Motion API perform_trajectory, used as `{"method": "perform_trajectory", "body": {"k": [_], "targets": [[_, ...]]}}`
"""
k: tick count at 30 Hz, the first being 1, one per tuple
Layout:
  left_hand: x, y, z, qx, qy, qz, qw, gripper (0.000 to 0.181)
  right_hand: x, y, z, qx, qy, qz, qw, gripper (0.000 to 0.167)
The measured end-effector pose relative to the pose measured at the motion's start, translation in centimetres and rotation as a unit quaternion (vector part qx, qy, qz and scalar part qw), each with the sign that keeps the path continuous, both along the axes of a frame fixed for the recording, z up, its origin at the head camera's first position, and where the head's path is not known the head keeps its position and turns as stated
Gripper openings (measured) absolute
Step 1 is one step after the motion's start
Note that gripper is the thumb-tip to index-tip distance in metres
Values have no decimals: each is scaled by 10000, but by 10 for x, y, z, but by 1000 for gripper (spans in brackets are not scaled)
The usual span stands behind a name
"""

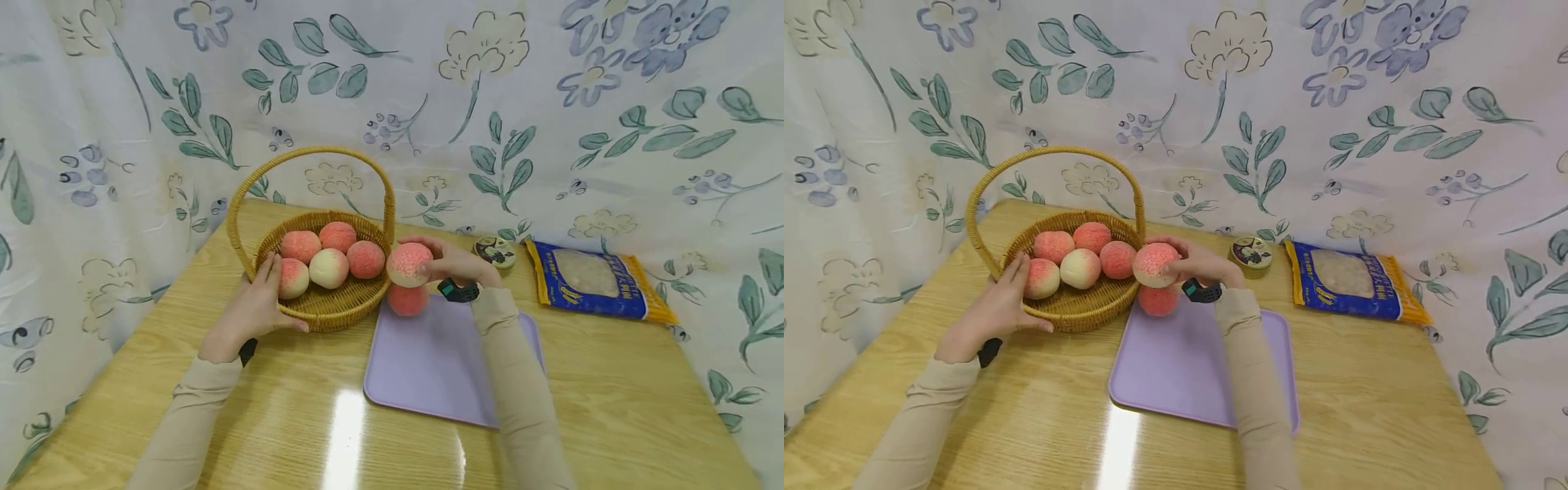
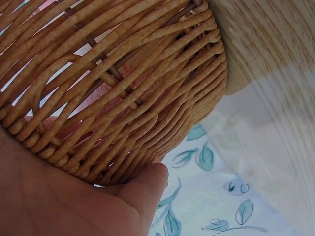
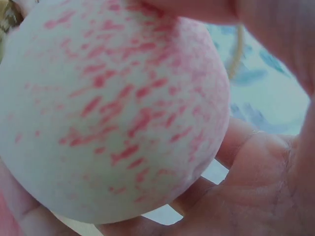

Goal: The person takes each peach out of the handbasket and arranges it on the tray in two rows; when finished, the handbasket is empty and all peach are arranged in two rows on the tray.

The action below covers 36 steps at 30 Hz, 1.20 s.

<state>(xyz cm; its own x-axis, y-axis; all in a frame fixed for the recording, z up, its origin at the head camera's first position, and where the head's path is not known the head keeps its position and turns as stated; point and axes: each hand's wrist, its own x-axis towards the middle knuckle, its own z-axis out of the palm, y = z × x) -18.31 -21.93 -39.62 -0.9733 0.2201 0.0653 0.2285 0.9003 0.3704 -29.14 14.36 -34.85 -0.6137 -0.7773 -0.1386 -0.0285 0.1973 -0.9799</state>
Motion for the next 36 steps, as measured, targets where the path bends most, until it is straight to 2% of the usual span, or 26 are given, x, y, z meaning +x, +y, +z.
{"method": "perform_trajectory", "body": {"k": [3, 7, 12, 17, 24, 30, 36], "targets": [[-1, -1, -1, 3, -8, -30, 10000, 142, 1, 26, -10, 38, -52, -354, 9994, 66], [-3, -2, -1, -23, 28, -46, 10000, 141, 3, 54, -24, 262, 126, -680, 9973, 66], [-3, -5, 1, -71, 105, -51, 9999, 140, 7, 71, -40, 698, 332, -784, 9939, 69], [0, -5, 2, -167, 36, -56, 9998, 142, 13, 74, -53, 950, 366, -781, 9917, 70], [-1, -2, 0, -73, 25, -41, 10000, 141, 16, 72, -59, 1086, 964, -629, 9874, 67], [0, -2, 1, -95, -33, -38, 9999, 140, 15, 72, -60, 1348, 971, -479, 9849, 65], [-1, -1, 1, -98, -15, -43, 9999, 140, 16, 73, -58, 1370, 1001, -439, 9845, 66]]}}
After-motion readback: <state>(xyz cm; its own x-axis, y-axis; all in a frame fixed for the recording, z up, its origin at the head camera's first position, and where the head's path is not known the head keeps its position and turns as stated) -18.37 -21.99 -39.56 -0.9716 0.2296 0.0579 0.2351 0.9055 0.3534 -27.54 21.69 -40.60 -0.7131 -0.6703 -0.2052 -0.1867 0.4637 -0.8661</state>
